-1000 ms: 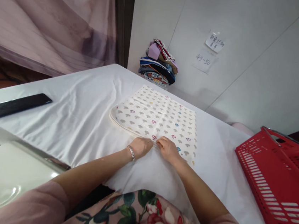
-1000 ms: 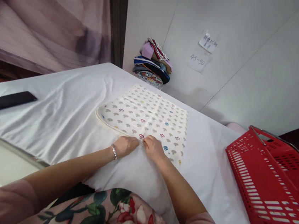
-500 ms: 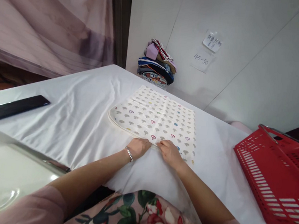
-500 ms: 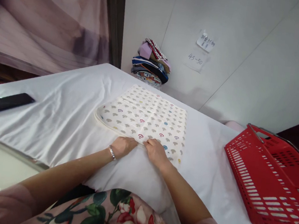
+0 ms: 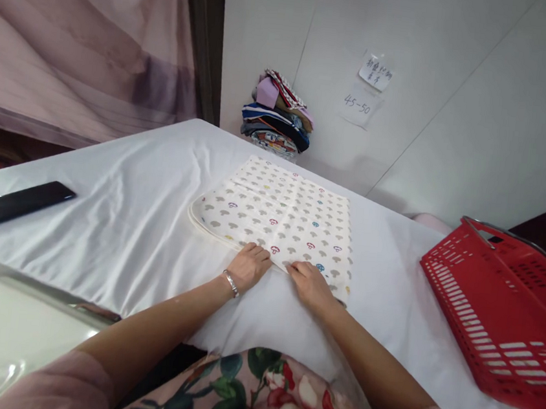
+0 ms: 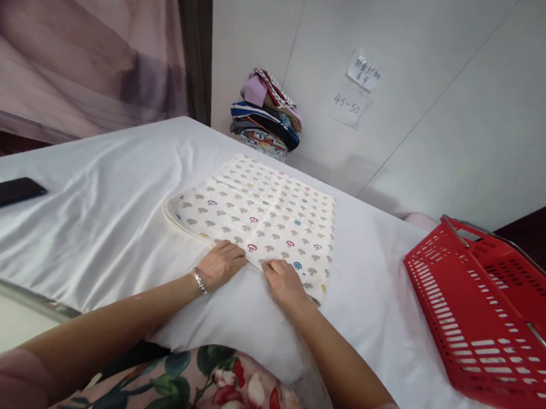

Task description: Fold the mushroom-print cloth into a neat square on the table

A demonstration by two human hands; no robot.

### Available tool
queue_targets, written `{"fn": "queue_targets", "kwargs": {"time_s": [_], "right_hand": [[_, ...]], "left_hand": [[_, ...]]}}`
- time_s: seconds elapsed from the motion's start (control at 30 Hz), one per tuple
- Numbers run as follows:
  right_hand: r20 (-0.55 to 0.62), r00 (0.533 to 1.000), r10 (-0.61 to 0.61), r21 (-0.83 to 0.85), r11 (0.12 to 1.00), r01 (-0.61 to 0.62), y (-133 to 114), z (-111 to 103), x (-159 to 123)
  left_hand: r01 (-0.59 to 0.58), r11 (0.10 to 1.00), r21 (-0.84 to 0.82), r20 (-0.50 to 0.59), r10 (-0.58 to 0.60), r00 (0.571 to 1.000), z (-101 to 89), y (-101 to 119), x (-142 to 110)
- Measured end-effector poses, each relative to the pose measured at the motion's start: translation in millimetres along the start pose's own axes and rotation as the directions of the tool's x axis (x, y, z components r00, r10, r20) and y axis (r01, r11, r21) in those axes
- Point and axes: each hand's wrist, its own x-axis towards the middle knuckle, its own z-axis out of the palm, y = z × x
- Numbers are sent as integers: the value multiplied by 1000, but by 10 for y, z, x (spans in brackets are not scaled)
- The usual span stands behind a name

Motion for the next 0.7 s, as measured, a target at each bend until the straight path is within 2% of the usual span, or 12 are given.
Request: {"fn": "queue_targets", "kwargs": {"time_s": [0.13, 0.33, 0.57, 0.63, 0.7], "right_hand": [[-16, 1000, 6, -8, 1000, -7, 151, -96, -321], [-79, 987, 137, -69, 987, -142, 366, -222, -813], [-91, 959, 269, -13, 962, -271, 372, -192, -1024], [-139, 936, 323, 49, 946, -319, 365, -205, -1038], [-224, 868, 443, 130, 896, -424, 391, -247, -1053]], "left_hand": [[-1, 1000, -6, -36, 0, 999, 14, -7, 4], [9, 999, -46, -59, -12, 998, -21, -9, 13], [3, 1000, -16, -37, -3, 999, -5, -23, 11], [7, 1000, -18, -33, -8, 999, -4, -25, 11], [2, 1000, -18, -33, -3, 999, -6, -27, 12]]}}
